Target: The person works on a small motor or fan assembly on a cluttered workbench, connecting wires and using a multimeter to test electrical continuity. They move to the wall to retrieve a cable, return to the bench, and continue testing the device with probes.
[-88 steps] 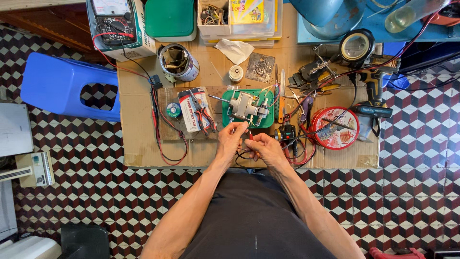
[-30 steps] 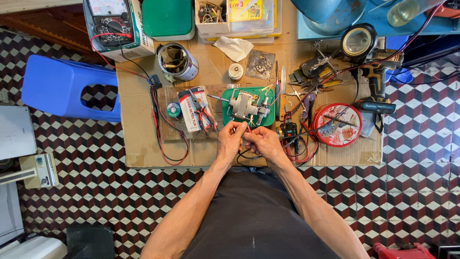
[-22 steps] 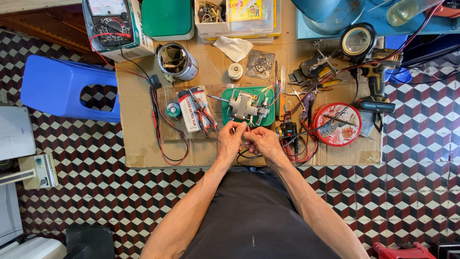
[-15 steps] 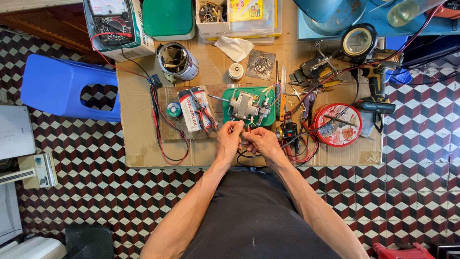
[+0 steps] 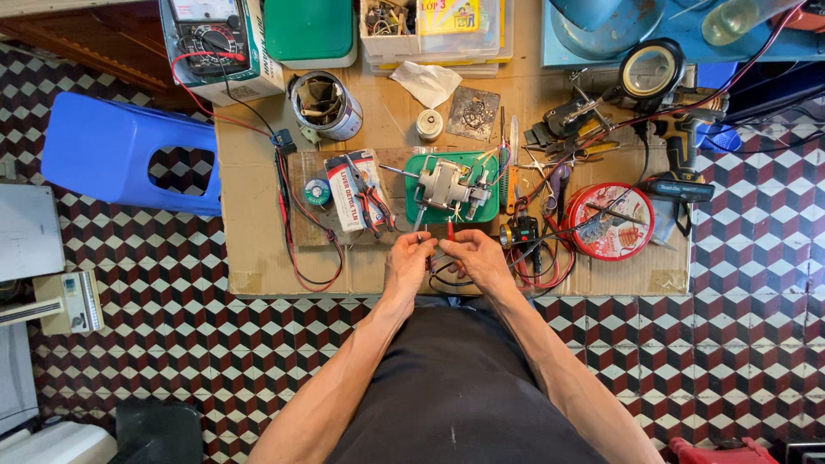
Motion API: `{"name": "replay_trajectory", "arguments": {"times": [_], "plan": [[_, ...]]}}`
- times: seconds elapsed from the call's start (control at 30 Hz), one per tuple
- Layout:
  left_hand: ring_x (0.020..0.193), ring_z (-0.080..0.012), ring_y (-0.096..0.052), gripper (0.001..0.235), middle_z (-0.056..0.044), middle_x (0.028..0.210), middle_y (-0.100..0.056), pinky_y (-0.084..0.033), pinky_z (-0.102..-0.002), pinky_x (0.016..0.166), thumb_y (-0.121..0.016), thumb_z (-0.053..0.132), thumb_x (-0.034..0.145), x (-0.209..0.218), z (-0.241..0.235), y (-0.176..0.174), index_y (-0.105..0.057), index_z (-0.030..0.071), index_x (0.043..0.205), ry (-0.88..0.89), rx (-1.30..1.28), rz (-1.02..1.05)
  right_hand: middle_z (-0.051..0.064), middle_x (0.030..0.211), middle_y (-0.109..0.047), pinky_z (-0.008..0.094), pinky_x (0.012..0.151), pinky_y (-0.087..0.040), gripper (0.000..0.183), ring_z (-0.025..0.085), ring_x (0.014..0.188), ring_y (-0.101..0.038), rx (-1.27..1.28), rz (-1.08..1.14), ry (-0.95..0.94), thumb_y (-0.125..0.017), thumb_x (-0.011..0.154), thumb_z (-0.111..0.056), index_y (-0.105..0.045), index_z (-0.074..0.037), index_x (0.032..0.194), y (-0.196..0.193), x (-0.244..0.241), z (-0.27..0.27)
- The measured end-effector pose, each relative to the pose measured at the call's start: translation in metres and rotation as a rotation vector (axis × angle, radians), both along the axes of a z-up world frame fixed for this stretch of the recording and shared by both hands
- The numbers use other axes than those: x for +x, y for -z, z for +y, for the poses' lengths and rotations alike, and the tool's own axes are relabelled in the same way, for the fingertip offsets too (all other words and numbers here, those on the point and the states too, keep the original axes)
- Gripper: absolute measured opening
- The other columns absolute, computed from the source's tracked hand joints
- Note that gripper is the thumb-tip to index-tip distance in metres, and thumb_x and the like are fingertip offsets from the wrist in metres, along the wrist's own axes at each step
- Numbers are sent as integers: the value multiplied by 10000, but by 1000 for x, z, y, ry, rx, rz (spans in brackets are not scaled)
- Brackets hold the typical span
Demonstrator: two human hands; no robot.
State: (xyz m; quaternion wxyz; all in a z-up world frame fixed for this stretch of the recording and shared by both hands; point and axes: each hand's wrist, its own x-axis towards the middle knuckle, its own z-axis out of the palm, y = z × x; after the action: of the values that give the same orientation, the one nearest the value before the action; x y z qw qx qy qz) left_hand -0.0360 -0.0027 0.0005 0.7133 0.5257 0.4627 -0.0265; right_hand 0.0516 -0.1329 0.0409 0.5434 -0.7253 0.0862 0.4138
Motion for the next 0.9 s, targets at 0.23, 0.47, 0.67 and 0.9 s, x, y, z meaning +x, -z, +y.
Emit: {"name": "replay_trajectory", "arguments": {"times": [0.23, 0.47, 0.67, 0.9], "plan": [[724, -69, -618, 272, -15, 850, -709, -500, -212, 634, -800, 237, 858, -3, -4, -25, -766, 17, 1014, 41, 51, -43, 113, 886, -725, 337, 650, -562, 381, 187, 724, -676, -77, -539, -187, -725, 895, -254, -647, -38, 1199, -49, -35, -13], [744, -86, -649, 334, -37, 866, -733, -522, -231, 665, -816, 292, 873, 4, 3, -31, -739, 16, 1043, 62, 35, -74, 108, 806, -712, 361, 636, -548, 321, 208, 695, -688, -117, -484, -250, -717, 908, -275, -669, -35, 1115, -41, -35, -3], [796, -188, -697, 297, -120, 933, -740, -564, -317, 731, -739, 251, 910, 28, 21, -16, -757, 44, 1123, 387, 756, -290, 161, 885, -750, 409, 700, -567, 315, 302, 793, -736, -139, -502, -312, -686, 905, -260, -668, -43, 1132, -25, -33, -6], [777, -185, -762, 238, -62, 862, -790, -582, -318, 721, -777, 245, 819, 55, 28, -33, -786, 90, 1000, 562, 648, -103, 191, 955, -750, 450, 748, -558, 264, 380, 859, -720, -109, -588, -432, -658, 915, -268, -688, -51, 1063, -8, -35, -3]]}}
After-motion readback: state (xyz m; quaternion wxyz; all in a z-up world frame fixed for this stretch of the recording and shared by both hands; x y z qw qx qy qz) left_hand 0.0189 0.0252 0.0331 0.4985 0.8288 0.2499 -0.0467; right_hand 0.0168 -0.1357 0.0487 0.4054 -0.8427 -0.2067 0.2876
